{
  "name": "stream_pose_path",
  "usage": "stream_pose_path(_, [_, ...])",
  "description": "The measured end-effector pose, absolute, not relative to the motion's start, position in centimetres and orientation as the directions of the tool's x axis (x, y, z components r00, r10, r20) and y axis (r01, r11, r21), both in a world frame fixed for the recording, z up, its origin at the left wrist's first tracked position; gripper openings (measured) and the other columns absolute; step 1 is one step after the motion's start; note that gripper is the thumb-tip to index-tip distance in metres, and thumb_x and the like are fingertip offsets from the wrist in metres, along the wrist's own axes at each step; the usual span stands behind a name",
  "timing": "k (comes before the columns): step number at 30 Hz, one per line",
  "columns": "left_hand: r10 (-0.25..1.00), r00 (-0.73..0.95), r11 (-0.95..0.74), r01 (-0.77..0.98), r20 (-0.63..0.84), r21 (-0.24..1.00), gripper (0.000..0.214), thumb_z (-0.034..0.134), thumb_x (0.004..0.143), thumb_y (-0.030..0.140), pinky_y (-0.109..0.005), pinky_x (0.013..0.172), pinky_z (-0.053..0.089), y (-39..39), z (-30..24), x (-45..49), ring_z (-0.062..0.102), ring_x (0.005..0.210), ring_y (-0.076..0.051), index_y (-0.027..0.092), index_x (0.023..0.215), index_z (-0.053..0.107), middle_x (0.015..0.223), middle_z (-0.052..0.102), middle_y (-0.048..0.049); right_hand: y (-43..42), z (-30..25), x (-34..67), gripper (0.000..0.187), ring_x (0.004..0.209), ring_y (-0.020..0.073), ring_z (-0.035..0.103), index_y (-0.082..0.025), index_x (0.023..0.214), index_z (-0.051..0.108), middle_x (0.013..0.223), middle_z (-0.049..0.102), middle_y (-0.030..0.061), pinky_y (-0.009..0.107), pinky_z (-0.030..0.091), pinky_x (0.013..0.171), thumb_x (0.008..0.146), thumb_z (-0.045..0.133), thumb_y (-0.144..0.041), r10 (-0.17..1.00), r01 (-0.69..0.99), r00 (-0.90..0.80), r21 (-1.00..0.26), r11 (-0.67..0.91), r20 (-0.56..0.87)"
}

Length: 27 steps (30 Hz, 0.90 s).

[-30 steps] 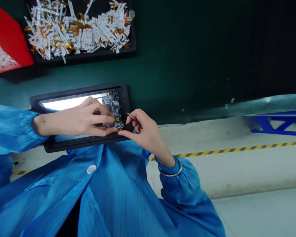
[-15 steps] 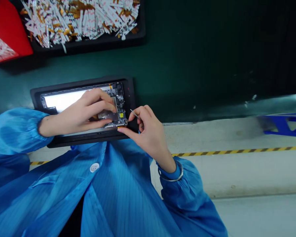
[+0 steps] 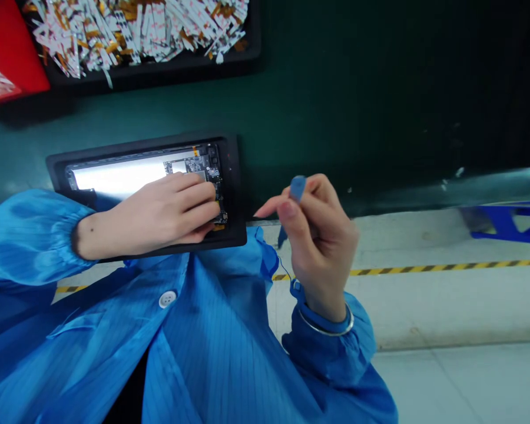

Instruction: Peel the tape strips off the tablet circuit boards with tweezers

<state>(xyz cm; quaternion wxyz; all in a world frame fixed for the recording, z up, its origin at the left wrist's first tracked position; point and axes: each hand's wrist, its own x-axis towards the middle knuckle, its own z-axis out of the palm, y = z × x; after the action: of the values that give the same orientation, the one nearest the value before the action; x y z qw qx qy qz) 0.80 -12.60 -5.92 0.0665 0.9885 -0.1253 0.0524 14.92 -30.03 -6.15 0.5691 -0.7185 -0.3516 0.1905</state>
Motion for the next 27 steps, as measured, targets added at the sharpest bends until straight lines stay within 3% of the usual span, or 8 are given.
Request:
stream_pose_path(3, [-0.246, 0.962, -0.963, -0.257, 0.121, 0.084, 0.010, 0.050, 0.094, 0.022, -0.035, 0.065, 0.047, -12.7, -5.8, 0.9, 0.061, 0.082, -0.025, 0.014, 0.098, 0.055, 0.089, 0.060, -0.0064, -29.0, -6.6, 15.2, 0.018, 0.043, 0.0074, 0.048, -0.024, 0.083, 0.057, 0.073, 0.058, -0.0025, 0.024, 0.035, 0.034, 0.098, 0.053, -0.034, 0.792, 0.092, 0.610, -0.990, -0.111, -0.032])
stream_pose_path(5, [-0.250, 0.960, -0.964, -0.259, 0.126, 0.058, 0.012, 0.047, 0.095, 0.021, -0.034, 0.063, 0.045, -12.9, -5.7, 1.0, 0.061, 0.080, -0.024, 0.014, 0.097, 0.056, 0.085, 0.059, -0.0052, -28.5, -6.8, 15.4, 0.014, 0.047, 0.0106, 0.060, -0.026, 0.090, 0.049, 0.075, 0.064, -0.0045, 0.024, 0.048, 0.038, 0.092, 0.062, -0.031, 0.852, 0.002, 0.508, -0.989, -0.149, -0.128])
stream_pose_path(8, [-0.249, 0.957, -0.967, -0.253, 0.151, 0.012, 0.021, 0.037, 0.098, 0.017, -0.033, 0.059, 0.043, -13.3, -5.7, 1.2, 0.061, 0.073, -0.022, 0.013, 0.096, 0.057, 0.078, 0.057, -0.0039, -28.3, -6.7, 15.5, 0.028, 0.055, 0.0136, 0.067, -0.026, 0.092, 0.047, 0.075, 0.064, -0.0062, 0.028, 0.061, 0.050, 0.082, 0.073, -0.024, 0.875, 0.011, 0.454, -0.981, -0.195, -0.169])
stream_pose_path(13, [-0.304, 0.927, -0.952, -0.305, 0.218, -0.030, 0.026, 0.035, 0.098, 0.010, -0.031, 0.055, 0.041, -14.0, -5.8, 1.2, 0.058, 0.066, -0.019, 0.011, 0.088, 0.060, 0.073, 0.057, -0.0053, -28.5, -6.3, 15.3, 0.029, 0.058, 0.0153, 0.070, -0.025, 0.091, 0.049, 0.072, 0.065, -0.0061, 0.029, 0.063, 0.053, 0.080, 0.075, -0.022, 0.859, 0.120, 0.489, -0.964, -0.238, -0.152])
stream_pose_path(16, [-0.363, 0.905, -0.930, -0.367, 0.221, -0.025, 0.025, 0.038, 0.097, 0.009, -0.030, 0.055, 0.042, -13.5, -5.8, 1.2, 0.057, 0.064, -0.019, 0.009, 0.088, 0.061, 0.071, 0.057, -0.0056, -28.5, -6.4, 15.3, 0.030, 0.059, 0.0164, 0.071, -0.025, 0.091, 0.048, 0.071, 0.067, -0.0062, 0.029, 0.064, 0.053, 0.080, 0.076, -0.022, 0.849, 0.077, 0.496, -0.964, -0.255, -0.185])
stream_pose_path(18, [-0.352, 0.911, -0.925, -0.373, 0.216, 0.068, 0.025, 0.037, 0.097, 0.009, -0.029, 0.055, 0.043, -12.6, -5.7, 1.3, 0.057, 0.065, -0.018, 0.009, 0.090, 0.061, 0.073, 0.057, -0.0058, -28.4, -6.5, 15.5, 0.031, 0.059, 0.0176, 0.072, -0.025, 0.090, 0.047, 0.069, 0.068, -0.0061, 0.028, 0.064, 0.052, 0.080, 0.076, -0.021, 0.855, 0.022, 0.471, -0.966, -0.258, -0.218])
stream_pose_path(22, [-0.221, 0.962, -0.883, -0.267, 0.159, 0.385, 0.019, 0.041, 0.098, 0.016, -0.028, 0.061, 0.049, -10.8, -5.6, 1.0, 0.058, 0.073, -0.017, 0.011, 0.094, 0.059, 0.087, 0.059, -0.0085, -27.7, -6.4, 16.2, 0.029, 0.061, 0.0201, 0.074, -0.025, 0.089, 0.047, 0.068, 0.070, -0.0041, 0.028, 0.065, 0.052, 0.080, 0.074, -0.018, 0.880, -0.010, 0.406, -0.964, -0.266, -0.247])
stream_pose_path(27, [-0.131, 0.981, -0.819, -0.188, 0.142, 0.542, 0.017, 0.043, 0.099, 0.017, -0.036, 0.084, 0.057, -10.3, -6.2, -0.9, 0.061, 0.098, -0.022, 0.011, 0.105, 0.057, 0.104, 0.059, -0.0137, -28.8, -6.0, 15.7, 0.024, 0.063, 0.0188, 0.074, -0.026, 0.095, 0.053, 0.077, 0.072, -0.0015, 0.029, 0.064, 0.054, 0.083, 0.071, -0.014, 0.861, 0.102, 0.488, -0.971, -0.215, -0.139])
